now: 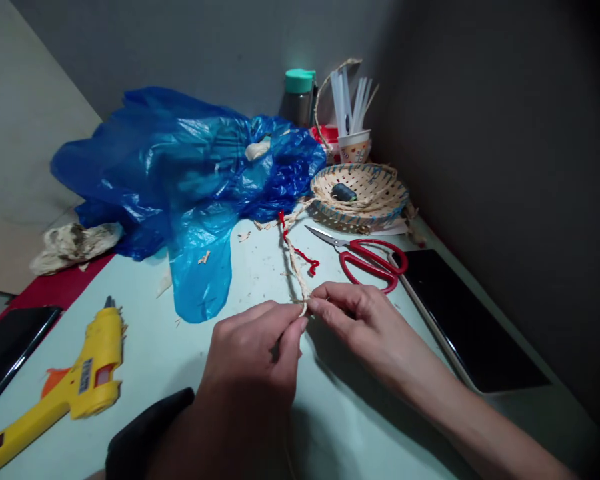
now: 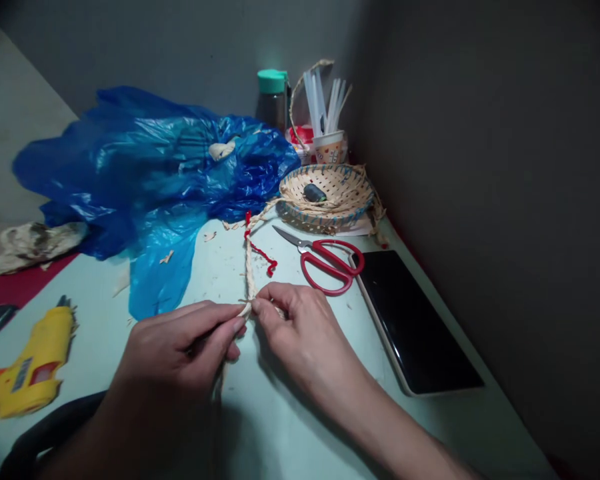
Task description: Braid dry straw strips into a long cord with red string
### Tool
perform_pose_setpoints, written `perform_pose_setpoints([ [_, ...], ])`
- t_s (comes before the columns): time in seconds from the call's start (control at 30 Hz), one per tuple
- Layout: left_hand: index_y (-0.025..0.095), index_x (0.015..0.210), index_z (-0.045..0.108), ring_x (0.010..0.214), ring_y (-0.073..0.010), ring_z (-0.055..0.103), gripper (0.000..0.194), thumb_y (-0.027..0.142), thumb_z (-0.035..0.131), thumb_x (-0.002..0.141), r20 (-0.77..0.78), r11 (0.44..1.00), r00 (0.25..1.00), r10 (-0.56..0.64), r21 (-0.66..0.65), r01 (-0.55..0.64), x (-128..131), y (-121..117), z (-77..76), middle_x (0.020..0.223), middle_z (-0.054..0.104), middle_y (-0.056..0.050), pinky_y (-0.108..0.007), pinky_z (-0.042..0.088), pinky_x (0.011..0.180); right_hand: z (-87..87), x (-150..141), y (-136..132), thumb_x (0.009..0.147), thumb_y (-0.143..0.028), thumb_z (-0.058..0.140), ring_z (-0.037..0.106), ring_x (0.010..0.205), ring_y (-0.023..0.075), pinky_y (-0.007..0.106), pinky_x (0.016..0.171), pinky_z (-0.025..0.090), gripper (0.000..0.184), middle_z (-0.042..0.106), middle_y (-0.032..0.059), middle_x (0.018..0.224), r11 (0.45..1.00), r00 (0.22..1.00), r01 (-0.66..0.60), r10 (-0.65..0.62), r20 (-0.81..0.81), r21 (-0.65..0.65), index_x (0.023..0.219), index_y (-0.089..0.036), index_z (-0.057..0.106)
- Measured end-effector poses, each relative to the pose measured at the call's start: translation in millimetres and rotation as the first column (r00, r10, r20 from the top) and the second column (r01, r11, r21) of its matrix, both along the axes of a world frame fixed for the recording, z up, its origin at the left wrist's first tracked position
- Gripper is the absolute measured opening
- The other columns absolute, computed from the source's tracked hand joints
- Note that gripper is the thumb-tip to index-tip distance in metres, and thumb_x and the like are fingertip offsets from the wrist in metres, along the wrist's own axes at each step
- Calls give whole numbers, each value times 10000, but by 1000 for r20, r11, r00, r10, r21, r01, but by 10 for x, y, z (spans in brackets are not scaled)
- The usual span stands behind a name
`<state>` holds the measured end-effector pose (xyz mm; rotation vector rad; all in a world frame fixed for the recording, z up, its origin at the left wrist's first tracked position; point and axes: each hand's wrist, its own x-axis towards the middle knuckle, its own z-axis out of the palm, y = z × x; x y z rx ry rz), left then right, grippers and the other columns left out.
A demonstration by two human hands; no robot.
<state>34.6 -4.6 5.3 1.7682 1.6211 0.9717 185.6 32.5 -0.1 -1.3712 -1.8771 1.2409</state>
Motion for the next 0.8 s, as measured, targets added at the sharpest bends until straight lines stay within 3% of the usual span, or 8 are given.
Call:
perform_pose_setpoints([
  [0.13,212,864,728,569,-174,578,219,226,512,831,-319,964,948,3,253,82,20,-127,-99,638,660,-59,-281,359,545,-8,-30,-53,849,-241,465,434,568,121,243,524,288,237,525,-16,582,996,999,38,-39,7,82,702,-161,633],
  [0.3,115,1034,688,551,-186,614,333,78,434,821,-713,855,701,16,373,360,57,-206,-136,744,709,-114,-281,387,495,-31,-37,-70,855,-234,438,467,609,129,236,562,332,262,565,-2,638,1000,990,5,-3,-142,20,679,-148,612],
  [0.4,-7,979,687,568,-221,630,367,-21,380,779,-816,808,565,122,412,421,136,-245,-125,743,696,-186,-290,432,484,-51,-30,-52,869,-254,429,472,605,123,232,568,342,270,590,1,665,995,973,-63,46,-226,-71,724,-146,629],
  [0.5,-71,997,663,612,-245,631,356,-30,392,770,-850,818,504,153,395,418,216,-299,-156,748,680,-212,-311,471,500,-77,-27,-36,873,-265,441,439,582,114,232,551,322,269,562,-7,638,997,985,-70,64,-162,-33,725,-142,630],
  [0.57,-54,1040,649,659,-254,625,335,16,441,787,-845,847,524,111,356,395,217,-329,-163,784,678,-197,-333,493,529,-87,-32,-32,871,-250,444,452,603,120,236,572,330,265,565,-3,644,997,994,-58,62,-85,44,722,-139,633],
  [0.63,4,1109,628,751,-268,619,344,101,506,803,-803,887,596,7,280,367,149,-338,-117,873,681,-178,-371,516,611,-85,-39,-35,873,-238,437,464,610,125,238,582,334,271,572,2,647,993,998,-48,51,-23,107,716,-137,633],
  [0.73,160,1134,629,921,-266,592,329,261,547,832,-604,930,767,-215,114,350,-54,-289,49,1022,674,-118,-407,491,801,-59,-50,-47,884,-243,421,455,578,118,234,557,318,299,545,-6,604,991,999,-48,47,6,128,669,-142,603],
  [0.8,216,974,682,937,-236,591,218,299,516,860,-383,964,896,-223,48,261,-186,-213,163,1006,680,-79,-367,463,839,-32,-54,-55,891,-248,415,449,558,112,231,541,304,312,520,-16,576,991,999,-48,48,4,125,646,-148,579],
])
